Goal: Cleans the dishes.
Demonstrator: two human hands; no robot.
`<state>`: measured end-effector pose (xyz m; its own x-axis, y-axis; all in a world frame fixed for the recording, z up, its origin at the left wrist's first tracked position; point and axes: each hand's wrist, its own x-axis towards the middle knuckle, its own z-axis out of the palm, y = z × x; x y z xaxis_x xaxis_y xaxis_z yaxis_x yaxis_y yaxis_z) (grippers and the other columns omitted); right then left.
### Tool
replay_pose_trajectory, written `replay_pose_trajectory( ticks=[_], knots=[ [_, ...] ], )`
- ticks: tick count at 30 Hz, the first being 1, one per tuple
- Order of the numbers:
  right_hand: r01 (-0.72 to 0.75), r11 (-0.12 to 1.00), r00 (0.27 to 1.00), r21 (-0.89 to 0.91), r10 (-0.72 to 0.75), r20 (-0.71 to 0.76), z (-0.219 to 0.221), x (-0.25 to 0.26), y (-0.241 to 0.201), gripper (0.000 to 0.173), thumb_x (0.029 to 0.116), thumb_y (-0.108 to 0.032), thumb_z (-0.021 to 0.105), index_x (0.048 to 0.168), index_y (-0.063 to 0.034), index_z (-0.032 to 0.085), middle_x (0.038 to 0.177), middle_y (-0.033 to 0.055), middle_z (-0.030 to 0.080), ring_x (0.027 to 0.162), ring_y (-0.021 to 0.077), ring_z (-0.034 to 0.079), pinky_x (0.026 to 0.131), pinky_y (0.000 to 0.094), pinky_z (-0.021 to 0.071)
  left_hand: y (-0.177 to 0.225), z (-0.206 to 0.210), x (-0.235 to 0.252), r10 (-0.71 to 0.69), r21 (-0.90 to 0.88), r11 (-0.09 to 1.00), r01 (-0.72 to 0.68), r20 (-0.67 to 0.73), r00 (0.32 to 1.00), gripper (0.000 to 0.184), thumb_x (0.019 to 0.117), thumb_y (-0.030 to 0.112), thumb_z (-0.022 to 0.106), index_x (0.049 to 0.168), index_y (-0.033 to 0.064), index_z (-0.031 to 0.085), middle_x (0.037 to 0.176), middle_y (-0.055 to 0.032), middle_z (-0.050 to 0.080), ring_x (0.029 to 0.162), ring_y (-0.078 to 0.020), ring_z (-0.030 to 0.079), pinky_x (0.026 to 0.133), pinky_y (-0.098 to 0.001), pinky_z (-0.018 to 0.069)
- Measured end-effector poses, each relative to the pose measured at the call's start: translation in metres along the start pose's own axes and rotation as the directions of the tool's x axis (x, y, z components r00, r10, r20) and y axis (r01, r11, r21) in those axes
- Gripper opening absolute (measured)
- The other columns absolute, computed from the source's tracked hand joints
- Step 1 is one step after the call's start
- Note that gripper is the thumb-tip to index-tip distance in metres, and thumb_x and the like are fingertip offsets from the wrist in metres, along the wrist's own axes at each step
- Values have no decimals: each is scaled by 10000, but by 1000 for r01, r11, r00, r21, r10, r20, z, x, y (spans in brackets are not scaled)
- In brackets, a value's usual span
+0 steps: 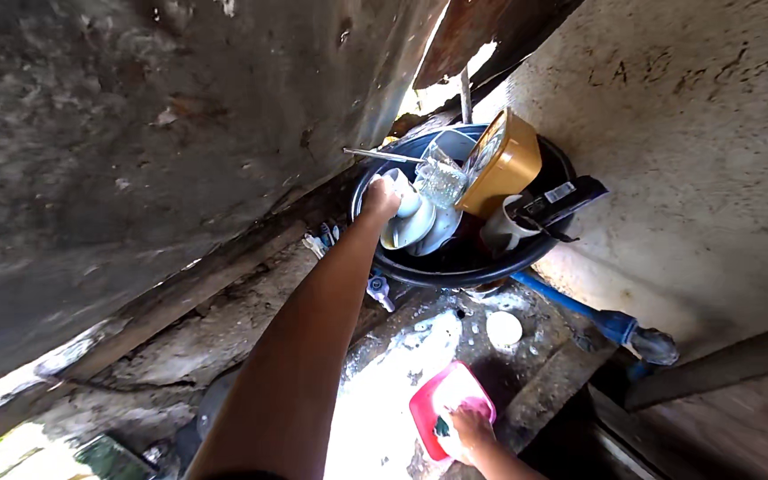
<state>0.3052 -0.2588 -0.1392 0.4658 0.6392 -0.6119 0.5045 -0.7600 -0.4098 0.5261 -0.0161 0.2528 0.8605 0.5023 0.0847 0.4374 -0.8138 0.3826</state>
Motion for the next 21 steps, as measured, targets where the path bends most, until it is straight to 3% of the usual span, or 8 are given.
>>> replay_pose_trajectory(
  ticks=[1,3,6,9,17,21],
  knots=[
    [-7,1000,1000,-4,7,4,-1,-1,0,713,895,-613,613,1475,-205,547,1389,201,624,1281,416,594,1026,667,475,-5,5,3,-53,-112,992,57,42,998,339,1010,263,635,1243,18,624,1144,-217,677,893,-300,725,793,-485,613],
    [-24,1000,1000,-12,24,5,-2,-3,-1,733,893,-632,606,1480,-196,548,1378,202,631,1269,415,603,1030,655,477,-15,10,8,-107,-313,938,146,136,985,301,1037,265,614,1237,40,606,1111,-222,688,822,-287,746,721,-454,642],
    [-24,1000,1000,-18,23,-16,0,0,-1,712,880,-618,613,1462,-212,562,1350,201,647,1241,416,620,1001,659,493,-19,-1,0,-84,-491,855,166,183,979,290,1060,235,583,1262,27,604,1218,-231,642,978,-323,715,800,-510,627],
    [-10,1000,1000,-15,9,-9,3,3,0,688,882,-593,618,1458,-220,563,1359,200,638,1244,412,616,999,662,491,-19,-26,-16,-68,-657,726,205,228,971,384,1106,276,462,1404,39,517,1304,-231,609,1069,-350,688,840,-542,609],
    [-19,999,1000,-36,18,-17,-2,-2,-4,678,886,-581,610,1460,-225,558,1340,179,652,1232,394,627,994,643,500,-39,-60,-41,-121,-876,371,307,282,952,537,1121,449,291,1462,67,457,1339,-232,601,1130,-386,669,863,-573,600],
    [-21,999,1000,-48,20,-20,-2,-4,-4,694,892,-587,612,1487,-237,536,1368,185,636,1250,398,617,1009,642,494,-47,-56,-49,-116,-951,145,275,260,959,421,1113,333,344,1436,95,473,1332,-202,597,1159,-354,644,894,-527,587]
  ],
)
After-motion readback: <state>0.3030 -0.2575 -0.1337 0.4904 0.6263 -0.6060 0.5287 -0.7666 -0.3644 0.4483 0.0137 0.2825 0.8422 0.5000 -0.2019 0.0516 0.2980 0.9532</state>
